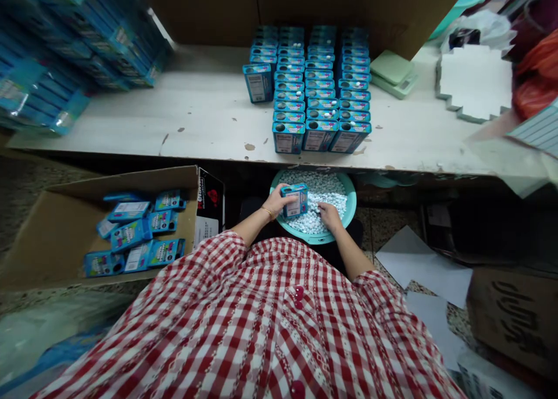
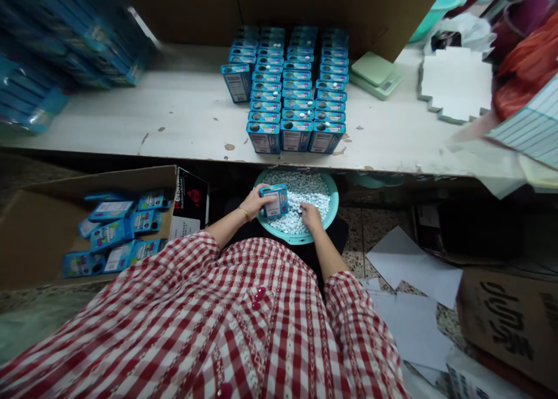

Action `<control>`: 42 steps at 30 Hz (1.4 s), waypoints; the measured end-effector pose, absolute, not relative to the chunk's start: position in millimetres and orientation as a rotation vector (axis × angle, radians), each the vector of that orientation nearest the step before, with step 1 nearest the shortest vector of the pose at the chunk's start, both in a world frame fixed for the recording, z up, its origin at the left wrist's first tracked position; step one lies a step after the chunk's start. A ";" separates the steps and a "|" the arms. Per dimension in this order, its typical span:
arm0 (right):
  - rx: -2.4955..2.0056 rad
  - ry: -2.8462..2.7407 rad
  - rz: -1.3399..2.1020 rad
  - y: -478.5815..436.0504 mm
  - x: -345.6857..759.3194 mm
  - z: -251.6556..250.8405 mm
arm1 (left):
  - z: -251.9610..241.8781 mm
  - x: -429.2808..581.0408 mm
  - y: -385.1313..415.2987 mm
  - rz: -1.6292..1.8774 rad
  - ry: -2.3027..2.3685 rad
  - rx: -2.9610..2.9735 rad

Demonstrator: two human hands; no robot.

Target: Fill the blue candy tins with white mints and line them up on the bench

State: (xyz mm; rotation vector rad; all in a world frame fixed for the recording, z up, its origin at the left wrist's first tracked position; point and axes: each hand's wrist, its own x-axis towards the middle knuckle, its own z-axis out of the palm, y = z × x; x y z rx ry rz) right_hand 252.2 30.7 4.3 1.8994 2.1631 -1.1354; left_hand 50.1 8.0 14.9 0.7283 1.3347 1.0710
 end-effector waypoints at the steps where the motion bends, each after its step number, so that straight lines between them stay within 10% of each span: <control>1: 1.908 2.166 -1.182 32.3 258.7 6.5 | 19.0 43.1 5.9 1.089 1.357 0.804; 12: 1.753 2.356 -1.470 55.2 287.3 82.9 | 30.9 36.7 4.2 0.950 1.611 1.452; 28: 1.380 2.287 -0.415 52.4 221.4 177.4 | 28.6 46.9 3.3 0.843 1.619 1.612; 42: 1.806 2.055 -0.718 15.3 258.1 25.1 | -2.5 51.4 13.4 0.983 1.416 0.856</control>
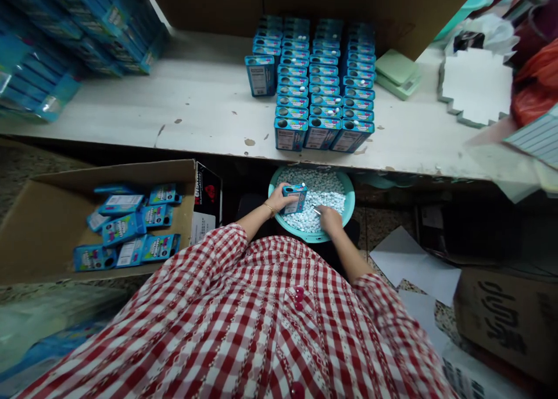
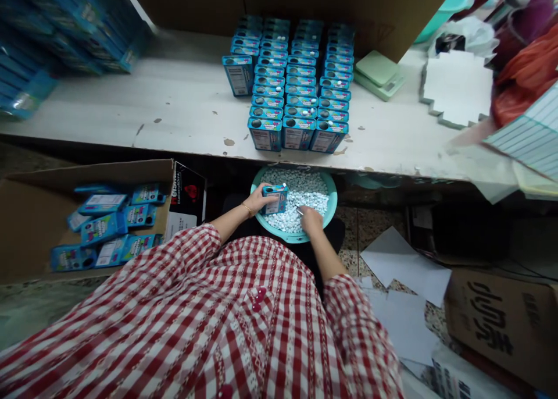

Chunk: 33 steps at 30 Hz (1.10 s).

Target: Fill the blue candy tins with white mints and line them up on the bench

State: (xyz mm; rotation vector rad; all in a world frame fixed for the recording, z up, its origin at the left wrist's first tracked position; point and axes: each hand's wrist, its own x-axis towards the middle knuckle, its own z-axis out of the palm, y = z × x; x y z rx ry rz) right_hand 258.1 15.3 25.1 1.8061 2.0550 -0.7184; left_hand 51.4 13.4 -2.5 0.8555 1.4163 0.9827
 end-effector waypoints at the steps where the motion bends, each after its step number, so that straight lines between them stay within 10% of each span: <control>1: 1.871 2.067 -0.793 15.7 247.1 15.9 | -4.4 56.3 14.7 0.973 1.412 0.843; 19: 1.917 2.268 -1.615 44.4 291.9 64.3 | 27.0 22.0 1.6 1.016 1.611 1.476; 33: 1.438 2.266 -0.404 43.4 228.7 170.7 | 31.0 47.9 1.8 0.784 1.648 1.687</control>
